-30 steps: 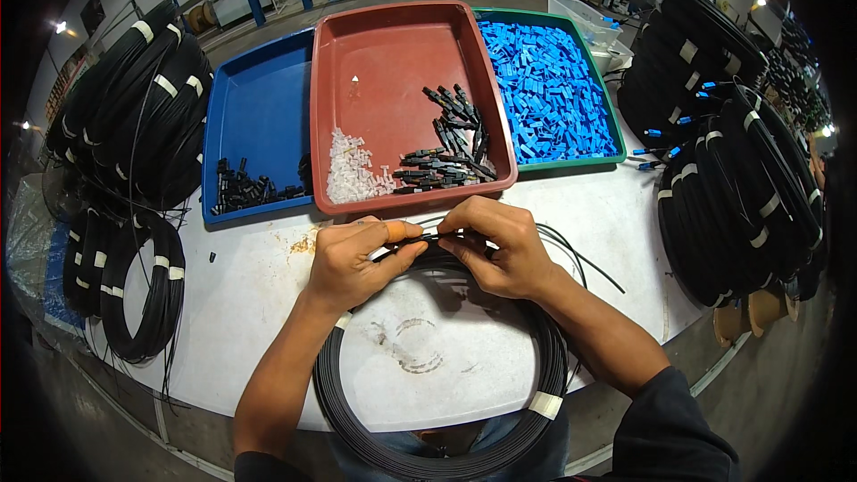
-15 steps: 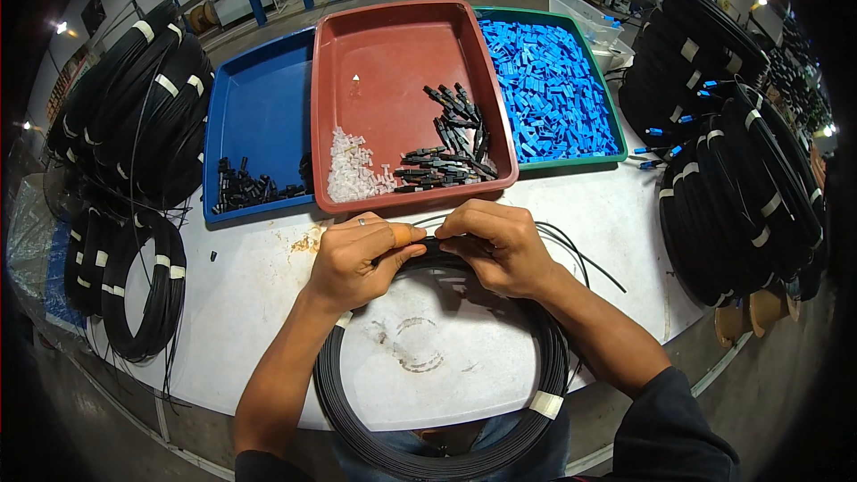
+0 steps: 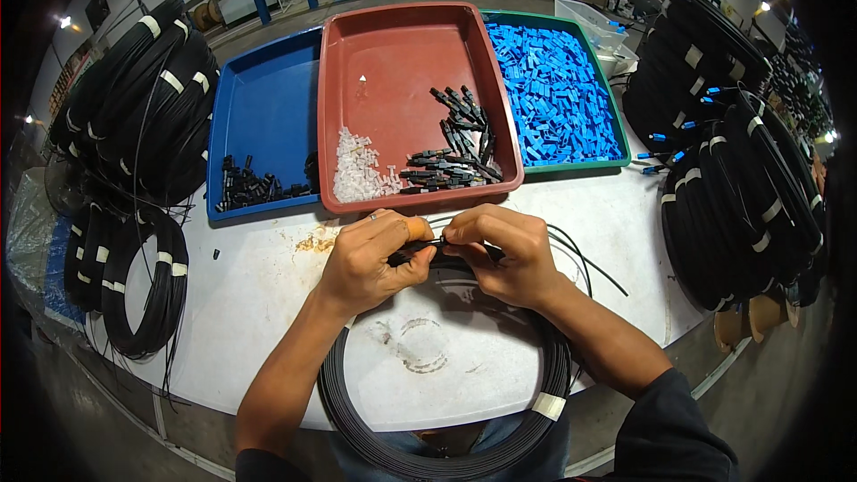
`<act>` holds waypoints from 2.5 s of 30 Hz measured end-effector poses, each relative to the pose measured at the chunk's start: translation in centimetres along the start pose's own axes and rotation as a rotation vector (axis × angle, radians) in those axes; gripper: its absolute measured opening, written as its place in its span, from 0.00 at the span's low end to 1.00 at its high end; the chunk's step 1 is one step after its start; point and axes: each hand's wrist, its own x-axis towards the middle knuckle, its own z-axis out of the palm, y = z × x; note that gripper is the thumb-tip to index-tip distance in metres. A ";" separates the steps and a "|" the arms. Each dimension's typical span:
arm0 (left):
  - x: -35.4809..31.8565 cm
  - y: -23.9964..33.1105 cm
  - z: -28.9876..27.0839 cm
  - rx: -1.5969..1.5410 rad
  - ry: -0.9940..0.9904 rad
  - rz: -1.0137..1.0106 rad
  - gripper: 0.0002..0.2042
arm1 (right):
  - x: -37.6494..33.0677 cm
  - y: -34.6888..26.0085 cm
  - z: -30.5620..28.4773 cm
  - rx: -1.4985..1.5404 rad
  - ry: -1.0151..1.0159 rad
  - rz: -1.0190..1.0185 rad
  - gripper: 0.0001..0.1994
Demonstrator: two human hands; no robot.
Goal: The person assembles cable connectors by retrieving plastic components from trays and attaching them to the ends of coiled cables by hand.
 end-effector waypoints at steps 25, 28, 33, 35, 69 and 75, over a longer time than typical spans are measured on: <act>0.0 0.3 -0.5 0.035 -0.050 0.059 0.09 | -0.2 -0.4 -0.2 -0.020 -0.025 0.089 0.12; 0.1 0.4 -0.4 -0.005 -0.040 0.044 0.09 | -0.2 -0.6 -0.1 -0.032 0.006 0.036 0.13; 0.0 0.7 -0.6 -0.100 -0.048 -0.079 0.09 | -0.4 -0.3 0.0 -0.022 0.055 -0.057 0.12; -0.1 0.7 -0.6 -0.169 -0.052 -0.140 0.08 | -0.2 -0.3 -0.1 -0.051 0.056 -0.120 0.11; -0.3 0.7 -0.3 -0.047 -0.052 0.015 0.06 | -0.2 -0.3 -0.6 -0.193 -0.030 -0.180 0.12; -0.4 0.6 -0.3 -0.024 -0.035 0.022 0.05 | -0.1 0.0 -0.6 0.125 -0.134 0.168 0.09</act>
